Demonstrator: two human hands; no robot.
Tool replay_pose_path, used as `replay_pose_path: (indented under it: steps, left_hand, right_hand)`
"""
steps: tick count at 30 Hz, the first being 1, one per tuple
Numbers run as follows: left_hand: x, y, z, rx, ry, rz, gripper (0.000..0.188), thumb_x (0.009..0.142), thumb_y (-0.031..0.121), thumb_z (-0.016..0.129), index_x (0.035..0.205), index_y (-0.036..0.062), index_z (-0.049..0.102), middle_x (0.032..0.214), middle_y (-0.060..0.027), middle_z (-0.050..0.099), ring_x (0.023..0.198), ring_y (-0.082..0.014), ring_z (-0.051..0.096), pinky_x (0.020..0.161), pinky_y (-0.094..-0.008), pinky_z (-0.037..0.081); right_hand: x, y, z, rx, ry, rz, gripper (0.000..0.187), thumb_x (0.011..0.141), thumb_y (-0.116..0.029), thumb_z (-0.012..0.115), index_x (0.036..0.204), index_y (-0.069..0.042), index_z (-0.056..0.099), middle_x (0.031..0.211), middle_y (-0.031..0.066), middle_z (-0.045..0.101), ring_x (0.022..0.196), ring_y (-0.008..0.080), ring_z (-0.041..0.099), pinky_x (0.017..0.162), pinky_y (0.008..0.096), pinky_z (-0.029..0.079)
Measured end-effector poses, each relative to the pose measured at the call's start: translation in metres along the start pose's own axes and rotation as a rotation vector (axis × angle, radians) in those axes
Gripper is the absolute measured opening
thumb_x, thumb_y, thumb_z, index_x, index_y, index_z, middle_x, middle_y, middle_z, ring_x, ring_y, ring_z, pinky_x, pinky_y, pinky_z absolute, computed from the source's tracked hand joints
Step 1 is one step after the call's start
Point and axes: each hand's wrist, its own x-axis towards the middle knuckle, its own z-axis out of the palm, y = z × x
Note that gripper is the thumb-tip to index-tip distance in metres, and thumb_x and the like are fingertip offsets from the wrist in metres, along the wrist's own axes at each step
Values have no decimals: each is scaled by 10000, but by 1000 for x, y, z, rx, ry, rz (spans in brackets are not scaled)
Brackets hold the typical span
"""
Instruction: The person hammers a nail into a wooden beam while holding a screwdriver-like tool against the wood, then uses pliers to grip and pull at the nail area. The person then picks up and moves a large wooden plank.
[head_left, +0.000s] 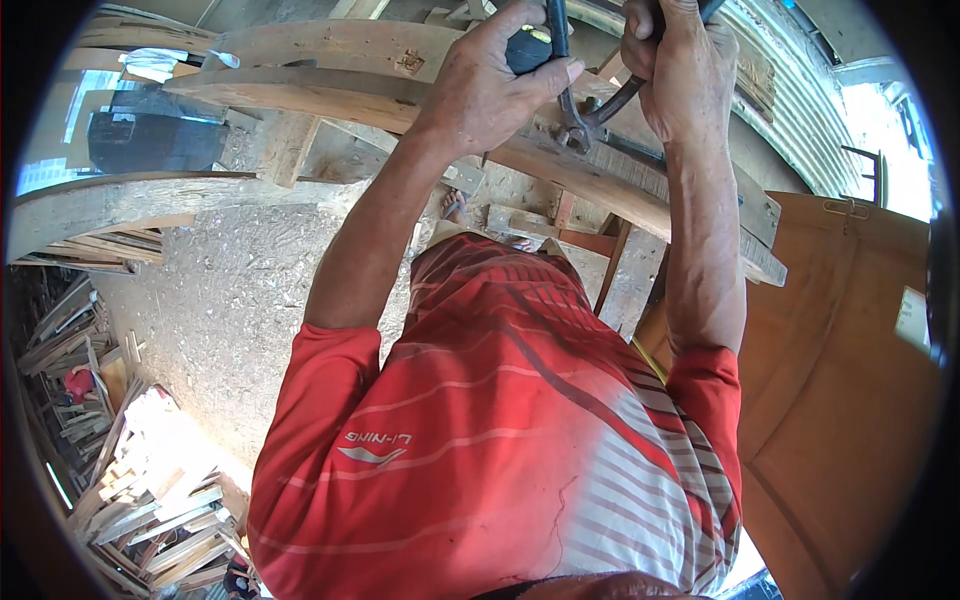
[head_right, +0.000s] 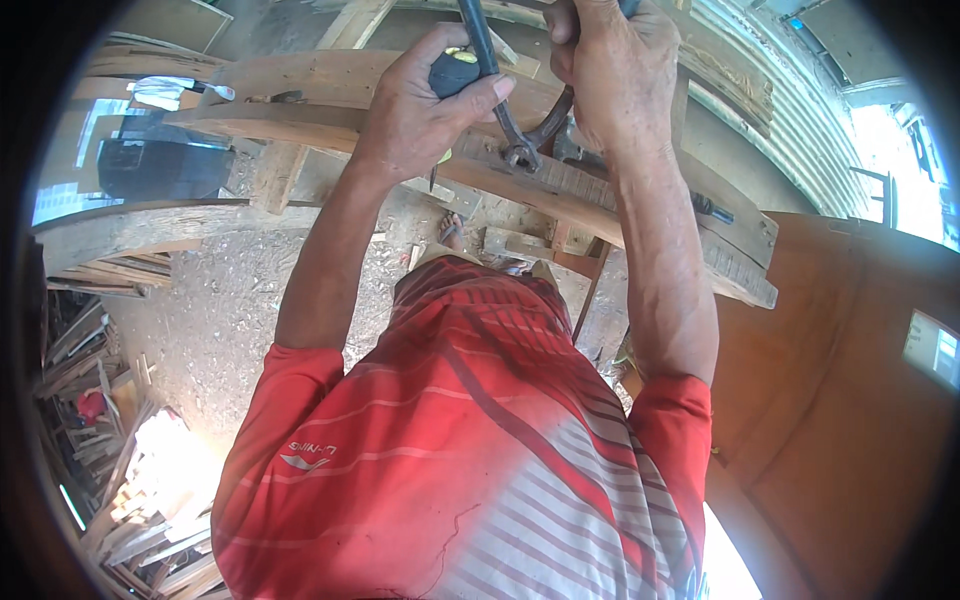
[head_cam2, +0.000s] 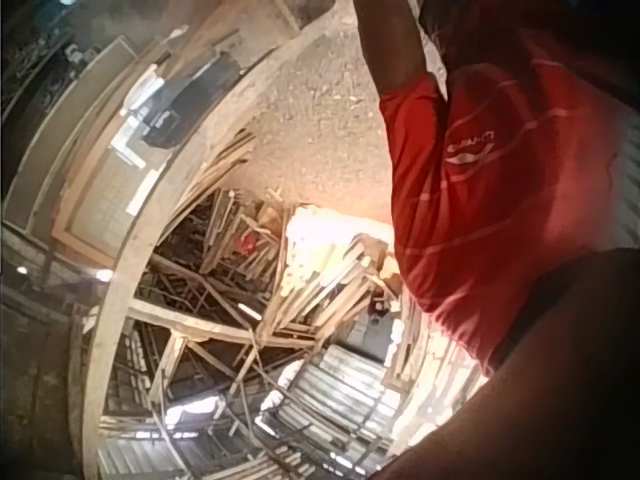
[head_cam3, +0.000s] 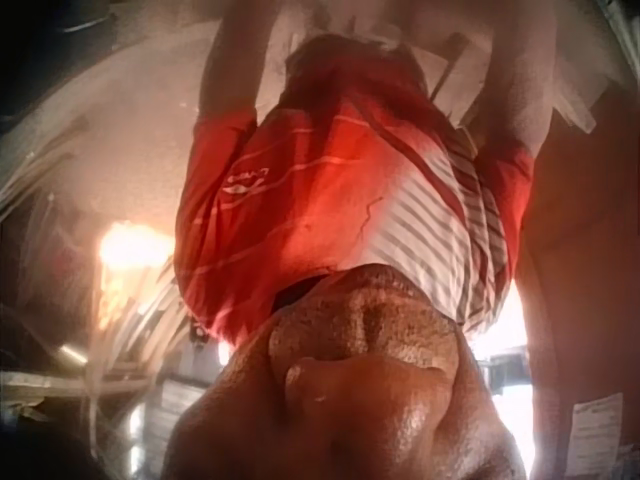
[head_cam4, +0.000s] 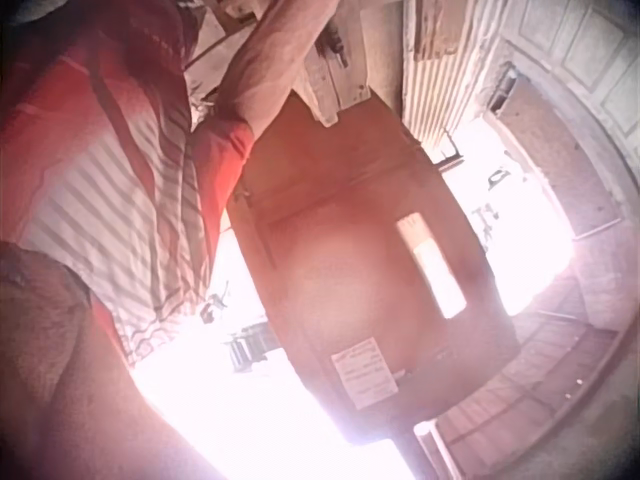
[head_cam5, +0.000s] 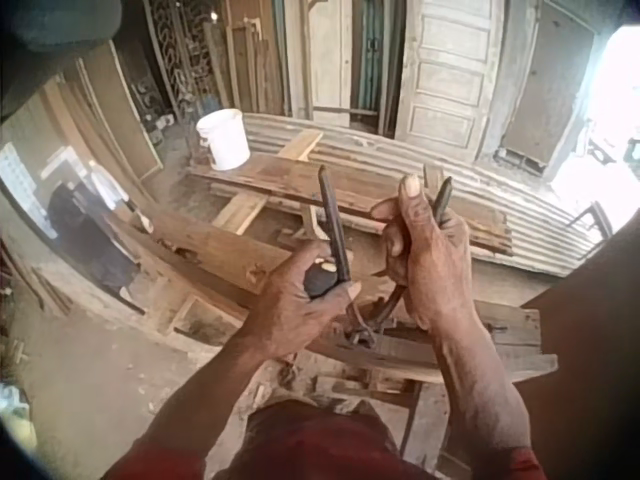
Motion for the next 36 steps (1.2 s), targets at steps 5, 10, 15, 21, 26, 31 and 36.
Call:
replay_pose_path:
  steps: [5, 10, 15, 21, 26, 31, 36]
  left_hand:
    - [8, -20, 2, -115, -20, -35, 353, 923, 166, 768, 1218, 47, 616, 845, -28, 692, 757, -78, 680, 636, -248, 577]
    - [17, -40, 0, -233, -70, -14, 357, 941, 156, 747, 1258, 56, 617, 825, -10, 683, 722, -64, 662, 591, -237, 561]
    - [16, -43, 4, -335, -114, 20, 363, 940, 151, 750, 1262, 55, 613, 843, -17, 694, 737, -64, 668, 608, -236, 571]
    - [27, -50, 4, -290, -159, 409, 325, 936, 117, 745, 1190, 23, 566, 879, -1, 646, 792, -80, 615, 704, -250, 522]
    - [25, -37, 7, -299, -245, 142, 418, 971, 141, 711, 1317, -17, 537, 1018, -48, 643, 886, -87, 602, 773, -260, 516]
    - [35, -45, 11, -348, -270, 243, 429, 990, 133, 684, 1354, -16, 512, 997, -43, 626, 858, -82, 592, 734, -251, 511]
    - [34, -44, 15, -534, -333, 57, 393, 999, 121, 670, 1331, -20, 515, 988, -33, 612, 853, -74, 586, 728, -245, 508]
  right_hand:
    - [25, 31, -22, 209, 20, 134, 466, 1038, -493, 557, 927, -51, 654, 628, -40, 461, 457, 48, 322, 409, 220, 215]
    - [36, 45, -32, 319, 20, 160, 415, 1058, -443, 539, 912, -69, 645, 623, -42, 447, 449, 56, 306, 402, 214, 215]
    - [52, 75, -57, 745, -105, 238, 402, 1061, -429, 538, 957, -56, 647, 627, -43, 449, 448, 50, 303, 394, 209, 216]
    - [30, 49, -16, 454, -34, 30, 448, 1052, -455, 540, 1059, -21, 648, 690, -38, 487, 477, 39, 353, 395, 193, 239]
    - [50, 67, -15, 476, -144, 66, 530, 1039, -491, 536, 1253, -10, 597, 1050, 114, 655, 828, 191, 618, 677, 289, 500]
    - [51, 55, -11, 528, -345, -32, 552, 1041, -472, 531, 1350, -15, 544, 1142, 199, 675, 928, 269, 691, 769, 378, 615]
    - [61, 68, -19, 470, -314, -94, 535, 1048, -417, 539, 1384, -2, 517, 1165, 210, 674, 951, 259, 705, 773, 364, 629]
